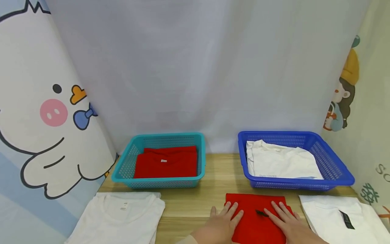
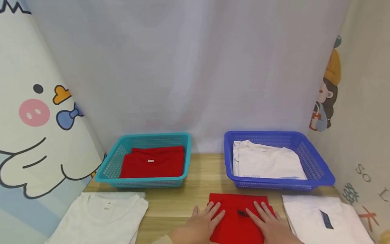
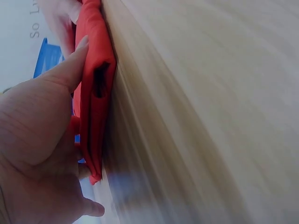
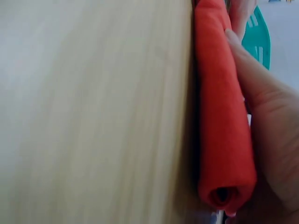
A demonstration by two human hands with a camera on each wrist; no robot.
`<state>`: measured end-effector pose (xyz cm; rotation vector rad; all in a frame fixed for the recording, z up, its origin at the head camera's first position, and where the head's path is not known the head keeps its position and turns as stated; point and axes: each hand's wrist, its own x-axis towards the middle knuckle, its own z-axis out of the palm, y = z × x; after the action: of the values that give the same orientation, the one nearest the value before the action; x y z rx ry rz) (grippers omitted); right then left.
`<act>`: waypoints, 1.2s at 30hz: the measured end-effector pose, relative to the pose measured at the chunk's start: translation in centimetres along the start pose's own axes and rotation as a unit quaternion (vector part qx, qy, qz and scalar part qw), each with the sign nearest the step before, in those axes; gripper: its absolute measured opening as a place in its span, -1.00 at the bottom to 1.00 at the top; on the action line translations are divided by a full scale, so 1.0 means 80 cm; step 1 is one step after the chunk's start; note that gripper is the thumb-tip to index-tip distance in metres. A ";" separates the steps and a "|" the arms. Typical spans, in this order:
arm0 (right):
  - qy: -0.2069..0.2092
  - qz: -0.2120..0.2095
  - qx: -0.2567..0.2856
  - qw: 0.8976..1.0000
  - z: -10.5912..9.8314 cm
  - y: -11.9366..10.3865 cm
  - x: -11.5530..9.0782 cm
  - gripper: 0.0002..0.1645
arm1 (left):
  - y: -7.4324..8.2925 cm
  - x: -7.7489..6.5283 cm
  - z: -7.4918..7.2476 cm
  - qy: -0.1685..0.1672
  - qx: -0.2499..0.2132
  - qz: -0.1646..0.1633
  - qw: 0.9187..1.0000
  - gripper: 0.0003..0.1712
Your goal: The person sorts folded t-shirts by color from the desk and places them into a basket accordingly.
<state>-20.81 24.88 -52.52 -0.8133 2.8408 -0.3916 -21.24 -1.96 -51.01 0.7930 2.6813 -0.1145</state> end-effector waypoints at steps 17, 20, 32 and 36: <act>-0.027 -0.010 0.042 0.999 0.023 -0.090 0.064 0.31 | -0.091 -0.066 0.029 0.045 -0.145 -0.022 0.988 0.16; -0.030 -0.009 0.046 0.998 0.025 -0.099 0.070 0.30 | -0.101 -0.072 0.030 0.051 -0.169 -0.023 0.984 0.17; -0.028 -0.011 0.052 0.998 0.029 -0.109 0.075 0.30 | -0.105 -0.083 0.029 0.060 -0.188 -0.028 0.980 0.17; -0.012 -0.017 0.069 0.997 0.030 -0.105 0.073 0.27 | -0.104 -0.086 0.026 0.071 -0.179 -0.018 0.981 0.15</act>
<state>-20.98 14.40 -52.80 -0.8327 2.7453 -0.5729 -19.72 -12.88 -50.78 0.6592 2.7317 0.4191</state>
